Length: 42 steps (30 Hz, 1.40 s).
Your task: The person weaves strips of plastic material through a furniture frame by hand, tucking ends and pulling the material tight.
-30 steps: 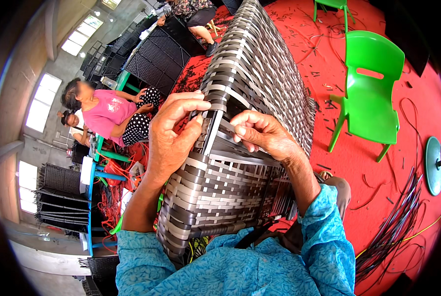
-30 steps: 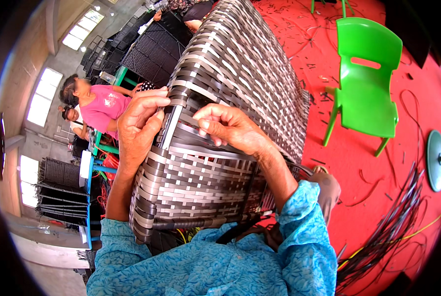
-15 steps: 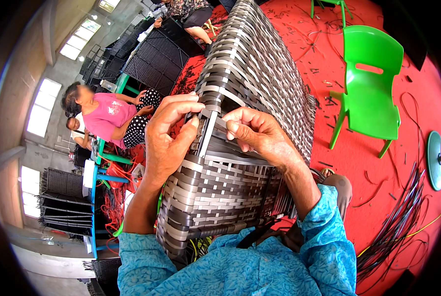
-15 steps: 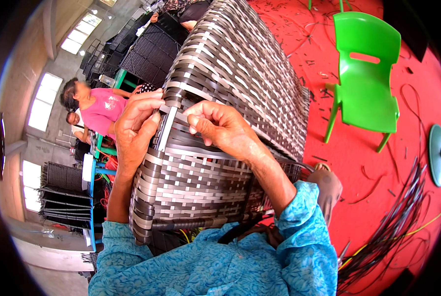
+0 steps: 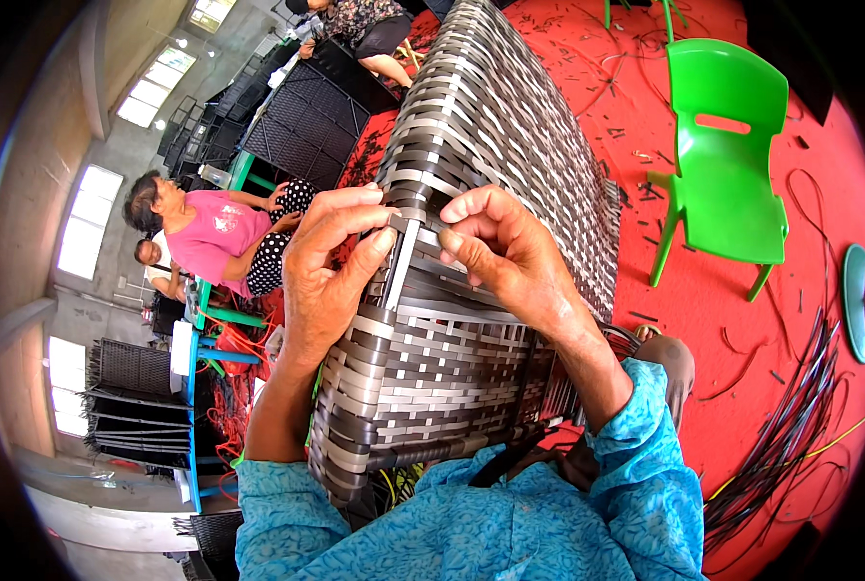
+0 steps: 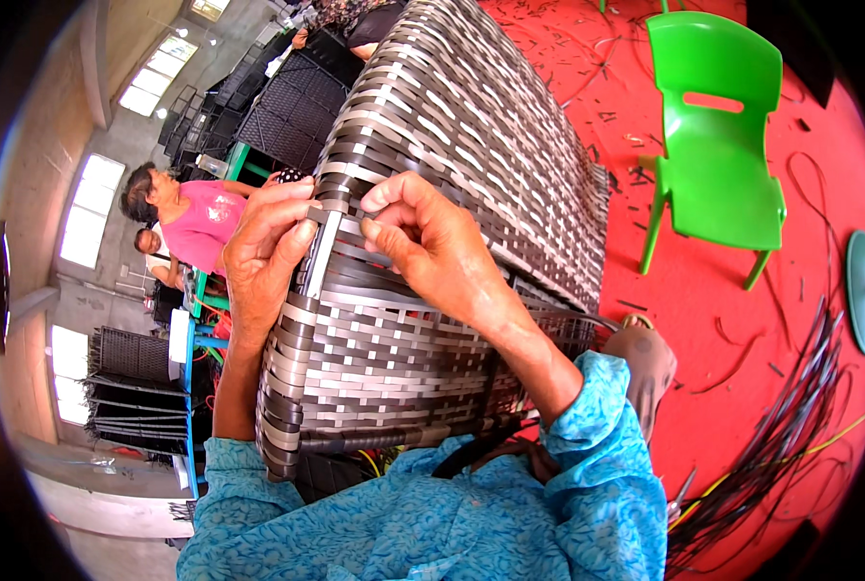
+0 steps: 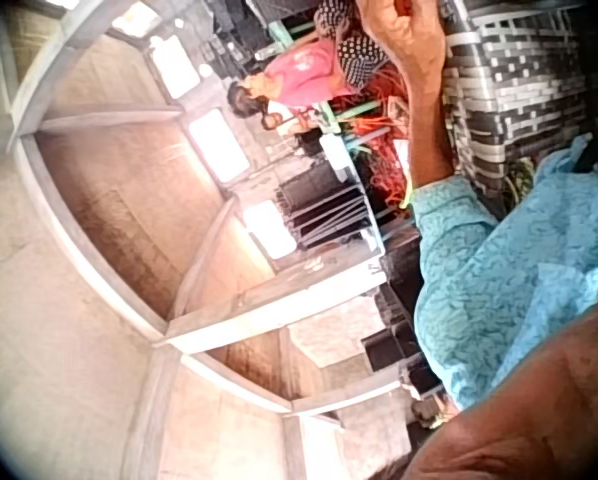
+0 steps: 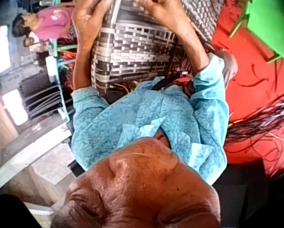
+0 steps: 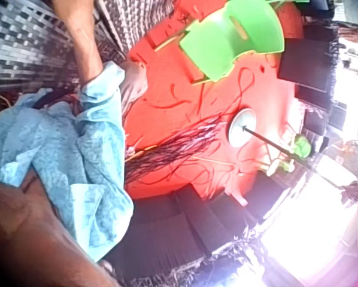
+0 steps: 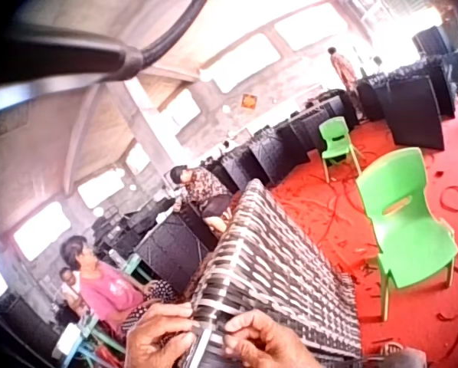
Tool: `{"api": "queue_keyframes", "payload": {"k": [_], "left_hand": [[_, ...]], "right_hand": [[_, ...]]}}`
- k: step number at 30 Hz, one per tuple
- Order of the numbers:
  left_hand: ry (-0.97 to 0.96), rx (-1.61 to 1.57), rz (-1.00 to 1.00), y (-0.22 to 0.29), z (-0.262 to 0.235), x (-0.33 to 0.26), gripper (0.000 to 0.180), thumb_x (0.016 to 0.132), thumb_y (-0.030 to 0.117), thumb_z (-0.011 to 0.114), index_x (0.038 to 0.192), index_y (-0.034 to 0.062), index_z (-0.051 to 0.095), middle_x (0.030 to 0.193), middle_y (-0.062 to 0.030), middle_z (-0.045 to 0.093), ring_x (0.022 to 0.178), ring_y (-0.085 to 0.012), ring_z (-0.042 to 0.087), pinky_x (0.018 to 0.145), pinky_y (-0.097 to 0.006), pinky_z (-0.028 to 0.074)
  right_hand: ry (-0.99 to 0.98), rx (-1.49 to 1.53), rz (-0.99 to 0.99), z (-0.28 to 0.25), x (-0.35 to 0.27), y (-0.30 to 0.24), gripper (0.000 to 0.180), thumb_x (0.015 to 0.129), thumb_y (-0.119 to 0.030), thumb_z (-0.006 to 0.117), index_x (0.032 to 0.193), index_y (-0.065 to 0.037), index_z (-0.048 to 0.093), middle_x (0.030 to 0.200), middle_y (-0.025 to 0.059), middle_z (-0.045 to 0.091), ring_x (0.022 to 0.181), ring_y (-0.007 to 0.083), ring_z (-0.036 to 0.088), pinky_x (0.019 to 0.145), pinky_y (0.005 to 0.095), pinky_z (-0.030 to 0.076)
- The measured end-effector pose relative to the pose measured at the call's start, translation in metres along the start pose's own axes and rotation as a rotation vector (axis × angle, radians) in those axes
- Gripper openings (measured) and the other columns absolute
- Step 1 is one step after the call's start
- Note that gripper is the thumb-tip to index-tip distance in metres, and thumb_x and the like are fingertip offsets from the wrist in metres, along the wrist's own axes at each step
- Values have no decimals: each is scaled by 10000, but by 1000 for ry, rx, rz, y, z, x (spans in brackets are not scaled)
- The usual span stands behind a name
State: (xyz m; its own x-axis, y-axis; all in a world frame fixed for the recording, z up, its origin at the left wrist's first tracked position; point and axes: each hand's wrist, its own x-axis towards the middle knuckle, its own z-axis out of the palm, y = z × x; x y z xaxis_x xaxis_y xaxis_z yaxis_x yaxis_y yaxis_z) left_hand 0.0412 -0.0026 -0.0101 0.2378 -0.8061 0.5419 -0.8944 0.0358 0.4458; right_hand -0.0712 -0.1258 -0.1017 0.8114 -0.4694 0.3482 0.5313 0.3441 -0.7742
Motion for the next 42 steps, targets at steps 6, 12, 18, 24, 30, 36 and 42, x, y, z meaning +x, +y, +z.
{"api": "queue_keyframes", "payload": {"k": [6,12,18,24,30,36,42], "left_hand": [[-15,-44,-17,0,0,0,166,752,30,619,917,13,626,1006,-123,557,943,-202,538,840,-299,413],[-56,-9,22,2,-2,2,181,748,46,638,924,8,627,1008,-117,547,969,-200,524,852,-296,404],[-38,-72,-4,-2,0,0,161,750,32,640,909,7,637,999,-108,544,985,-190,514,857,-291,397],[-16,-55,-5,1,1,3,141,749,23,638,890,18,650,975,-109,562,948,-180,529,837,-276,404],[-3,-86,9,-4,-1,1,129,760,32,634,887,19,652,962,-107,567,917,-170,539,810,-264,413],[-36,-142,-107,-3,-4,4,142,778,88,645,893,6,652,954,-77,569,869,-127,541,745,-217,425],[-84,-144,-108,0,-8,2,197,751,138,682,860,-22,646,962,-72,555,863,-129,536,728,-225,423]], "right_hand": [[55,-46,-33,3,-1,-3,159,843,-18,544,987,-30,476,762,26,575,721,62,532,598,200,439],[-5,-46,-125,-7,-3,-7,242,818,-1,560,1031,-43,453,823,53,586,755,75,538,604,211,431],[29,-475,-365,-9,-3,-15,344,730,33,589,1035,-58,457,783,116,578,687,248,589,590,324,447],[-12,-1016,-459,-35,-7,-29,204,697,-41,612,886,-76,543,803,100,584,718,306,583,598,376,462],[17,-990,-569,-41,-14,-60,186,687,0,613,856,-62,567,809,96,566,722,300,576,603,362,468],[-95,-1258,-1018,-12,19,-86,106,709,-182,584,780,-103,582,738,41,541,694,231,573,560,354,451],[-332,-1397,-1146,28,65,-83,92,692,-205,598,685,-129,548,683,-2,523,686,188,557,768,345,420]]}}
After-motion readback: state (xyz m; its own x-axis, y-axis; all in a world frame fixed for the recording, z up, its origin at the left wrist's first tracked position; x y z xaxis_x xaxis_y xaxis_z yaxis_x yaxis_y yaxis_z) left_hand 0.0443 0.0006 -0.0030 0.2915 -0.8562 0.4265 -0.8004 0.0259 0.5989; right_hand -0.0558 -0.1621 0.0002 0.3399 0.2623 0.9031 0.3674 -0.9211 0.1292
